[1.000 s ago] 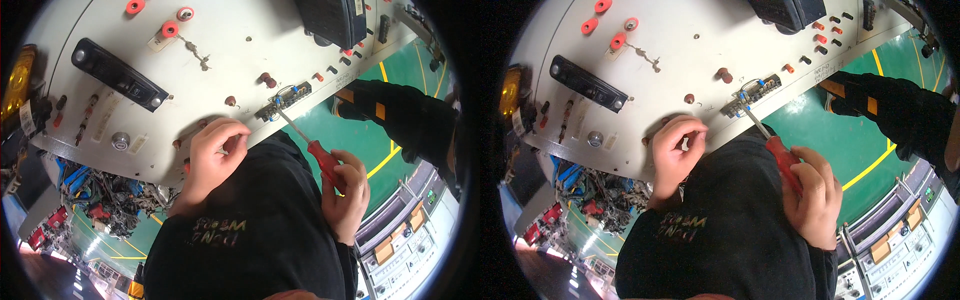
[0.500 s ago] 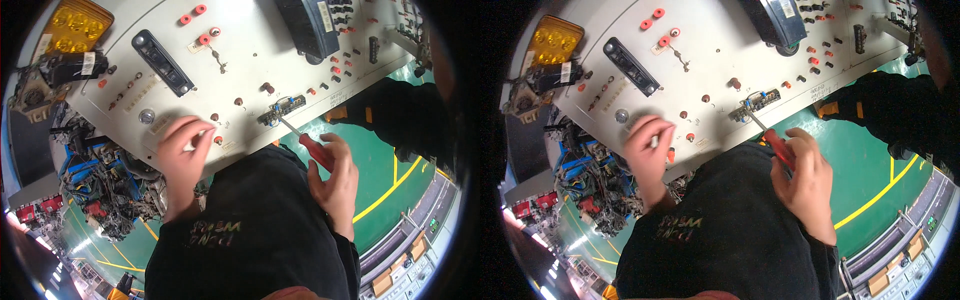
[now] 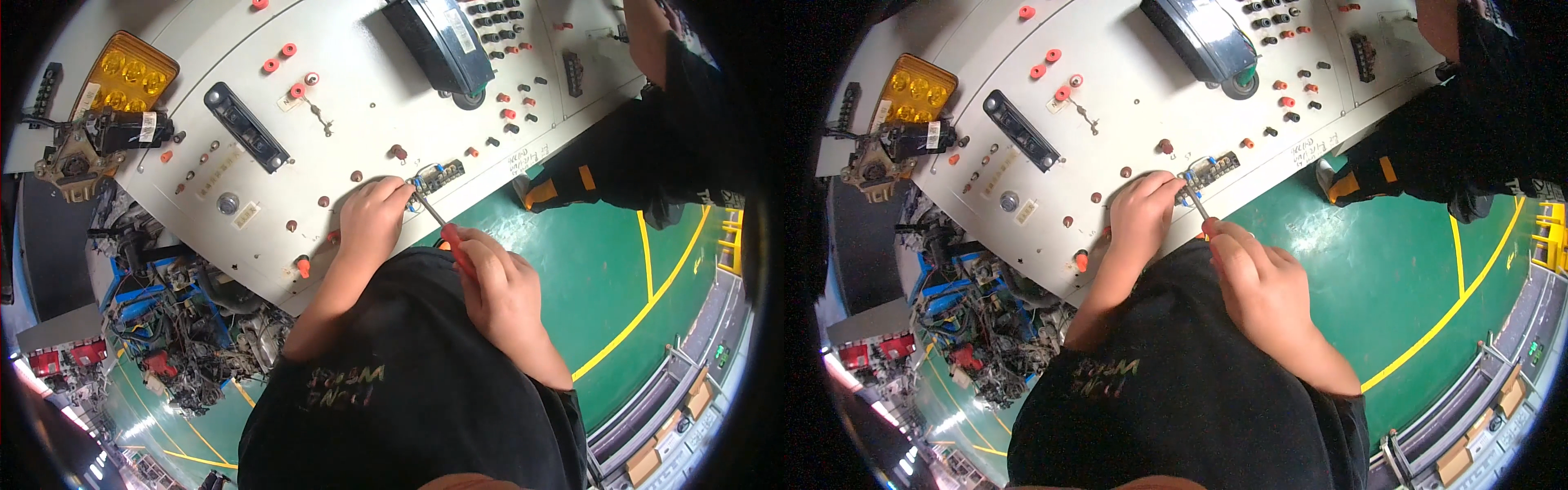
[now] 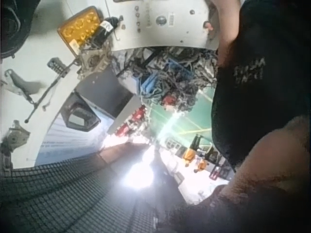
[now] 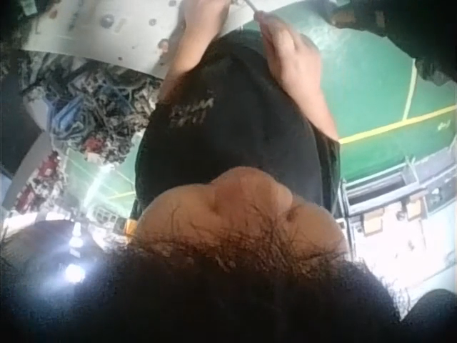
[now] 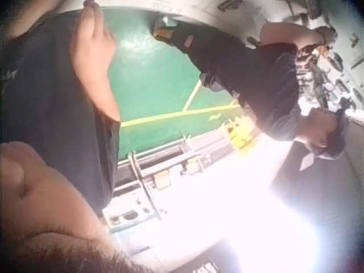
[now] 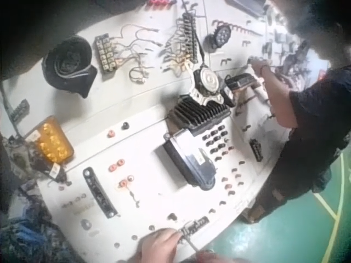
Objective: The person uses a screwdriver to secure wires into a terminal block on a control panel, then moves to a workbench to strip the end of a wire on a steering column switch assembly.
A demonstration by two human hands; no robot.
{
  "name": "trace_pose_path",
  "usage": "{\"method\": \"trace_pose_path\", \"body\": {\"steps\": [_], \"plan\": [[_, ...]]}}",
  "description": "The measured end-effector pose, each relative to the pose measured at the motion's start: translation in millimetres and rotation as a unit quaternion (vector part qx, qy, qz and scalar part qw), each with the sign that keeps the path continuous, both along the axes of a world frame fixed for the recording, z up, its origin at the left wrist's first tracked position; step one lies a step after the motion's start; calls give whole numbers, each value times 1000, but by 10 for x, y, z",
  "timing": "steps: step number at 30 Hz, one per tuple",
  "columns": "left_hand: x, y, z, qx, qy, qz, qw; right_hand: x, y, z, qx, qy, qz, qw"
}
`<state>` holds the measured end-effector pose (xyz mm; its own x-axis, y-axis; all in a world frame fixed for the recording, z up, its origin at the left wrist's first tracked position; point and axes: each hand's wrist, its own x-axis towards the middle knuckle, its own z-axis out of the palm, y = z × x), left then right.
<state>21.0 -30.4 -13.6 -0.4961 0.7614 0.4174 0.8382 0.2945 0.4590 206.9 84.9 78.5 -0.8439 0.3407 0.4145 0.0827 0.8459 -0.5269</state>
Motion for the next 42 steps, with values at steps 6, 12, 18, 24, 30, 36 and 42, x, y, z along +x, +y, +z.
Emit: {"method": "trace_pose_path", "body": {"steps": [6,12,18,24,30,36,42], "plan": [[-10,-26,13,-9,-17,-16,1000,1,5,-43,-1,9,0,1000],[-7,-86,-21,38,-95,34,994,-41,0,-67,-16,25,-5,1000],[39,-69,1,-40,3,-8,999,-55,-47,-40,-58,31,2,998],[-5,-55,-36,-31,-17,-8,999,-62,-65,-94,-32,15,-11,999],[67,-66,-9,-26,-35,4,999,-158,69,-211,-13,106,-51,993],[-30,-178,-4,8,-91,-41,995,23,117,-159,-6,39,-10,999],[148,-247,20,72,-176,19,982,-27,83,-121,18,59,3,998]]}}
